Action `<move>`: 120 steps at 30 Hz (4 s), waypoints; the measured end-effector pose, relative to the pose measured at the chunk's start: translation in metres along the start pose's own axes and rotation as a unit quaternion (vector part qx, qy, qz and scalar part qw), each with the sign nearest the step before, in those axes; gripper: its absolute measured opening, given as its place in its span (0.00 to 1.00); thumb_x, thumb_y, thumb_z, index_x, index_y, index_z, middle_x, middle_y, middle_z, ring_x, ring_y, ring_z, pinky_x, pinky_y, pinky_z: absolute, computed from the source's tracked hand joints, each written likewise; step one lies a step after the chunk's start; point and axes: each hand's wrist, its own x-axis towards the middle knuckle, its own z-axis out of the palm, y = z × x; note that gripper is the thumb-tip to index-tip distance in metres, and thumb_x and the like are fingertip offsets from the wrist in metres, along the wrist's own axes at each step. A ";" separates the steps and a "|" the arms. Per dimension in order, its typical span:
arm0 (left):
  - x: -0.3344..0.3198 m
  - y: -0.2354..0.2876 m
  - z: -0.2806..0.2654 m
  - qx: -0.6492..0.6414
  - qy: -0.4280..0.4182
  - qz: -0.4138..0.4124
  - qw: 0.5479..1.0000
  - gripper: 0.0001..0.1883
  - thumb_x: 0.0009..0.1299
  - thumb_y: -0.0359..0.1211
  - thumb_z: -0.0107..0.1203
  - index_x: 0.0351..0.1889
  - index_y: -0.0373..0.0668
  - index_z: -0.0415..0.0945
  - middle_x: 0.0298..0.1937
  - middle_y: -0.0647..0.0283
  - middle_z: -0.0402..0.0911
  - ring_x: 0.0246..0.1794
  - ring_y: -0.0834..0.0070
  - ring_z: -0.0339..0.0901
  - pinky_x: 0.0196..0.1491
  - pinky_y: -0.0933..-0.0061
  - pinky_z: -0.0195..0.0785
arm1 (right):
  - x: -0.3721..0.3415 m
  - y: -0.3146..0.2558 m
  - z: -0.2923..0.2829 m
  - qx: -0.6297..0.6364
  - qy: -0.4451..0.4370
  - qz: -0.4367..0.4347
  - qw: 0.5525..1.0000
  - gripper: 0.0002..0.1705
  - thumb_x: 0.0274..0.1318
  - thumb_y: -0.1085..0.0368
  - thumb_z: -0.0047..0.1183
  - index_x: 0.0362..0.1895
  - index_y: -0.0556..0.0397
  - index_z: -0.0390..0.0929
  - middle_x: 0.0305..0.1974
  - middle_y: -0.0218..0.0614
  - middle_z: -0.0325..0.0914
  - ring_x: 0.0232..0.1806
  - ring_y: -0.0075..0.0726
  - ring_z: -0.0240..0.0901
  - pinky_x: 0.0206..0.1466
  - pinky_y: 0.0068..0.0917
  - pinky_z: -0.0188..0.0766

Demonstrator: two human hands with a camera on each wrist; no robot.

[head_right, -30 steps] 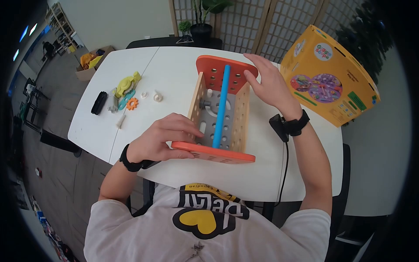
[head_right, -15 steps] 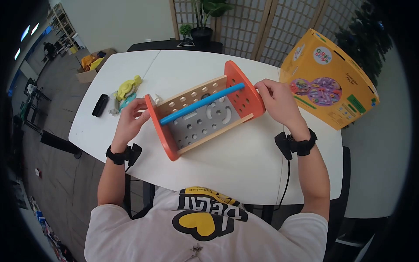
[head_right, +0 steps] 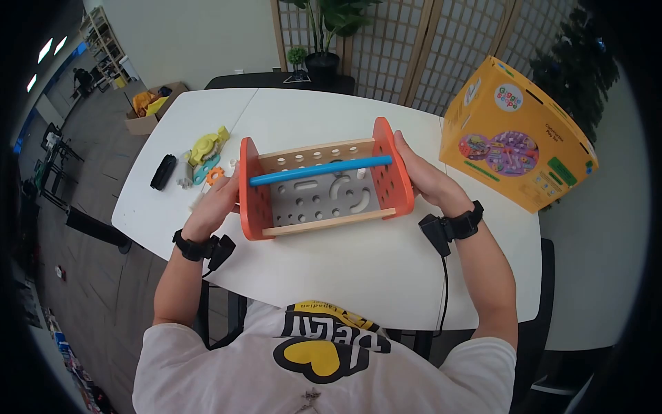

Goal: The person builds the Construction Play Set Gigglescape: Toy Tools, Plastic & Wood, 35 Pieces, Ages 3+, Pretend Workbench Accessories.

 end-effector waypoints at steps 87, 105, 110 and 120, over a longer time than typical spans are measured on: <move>-0.028 -0.042 -0.104 0.331 0.188 0.163 0.910 0.17 0.60 0.27 0.69 0.48 0.37 0.84 0.37 0.55 0.86 0.35 0.63 0.83 0.42 0.66 0.77 | 0.118 -0.096 0.295 -0.136 -0.105 -0.247 0.954 0.22 0.69 0.59 0.54 0.53 0.70 0.78 0.50 0.51 0.82 0.53 0.44 0.80 0.53 0.33 0.77; -0.025 0.018 -0.051 0.225 0.185 0.348 0.891 0.24 0.57 0.35 0.78 0.49 0.37 0.82 0.44 0.62 0.84 0.40 0.74 0.77 0.44 0.73 0.71 | 0.056 -0.085 0.217 0.359 -0.298 -0.193 0.863 0.44 0.70 0.62 0.57 0.80 0.54 0.45 0.52 0.47 0.80 0.53 0.34 0.76 0.58 0.35 0.73; -0.017 0.018 -0.029 0.254 0.158 0.397 0.868 0.22 0.55 0.35 0.78 0.46 0.39 0.84 0.39 0.63 0.83 0.37 0.70 0.80 0.43 0.71 0.73 | 0.028 -0.072 0.194 0.229 -0.206 -0.268 0.913 0.35 0.68 0.67 0.58 0.72 0.55 0.54 0.54 0.52 0.80 0.54 0.40 0.80 0.59 0.35 0.77; 0.000 0.023 0.031 0.249 0.030 0.497 0.831 0.19 0.57 0.32 0.75 0.48 0.43 0.86 0.38 0.62 0.80 0.35 0.67 0.82 0.38 0.69 0.79 | -0.014 -0.029 0.159 -0.100 0.080 -0.405 0.905 0.18 0.58 0.70 0.66 0.49 0.58 0.73 0.40 0.43 0.86 0.38 0.41 0.86 0.42 0.31 0.82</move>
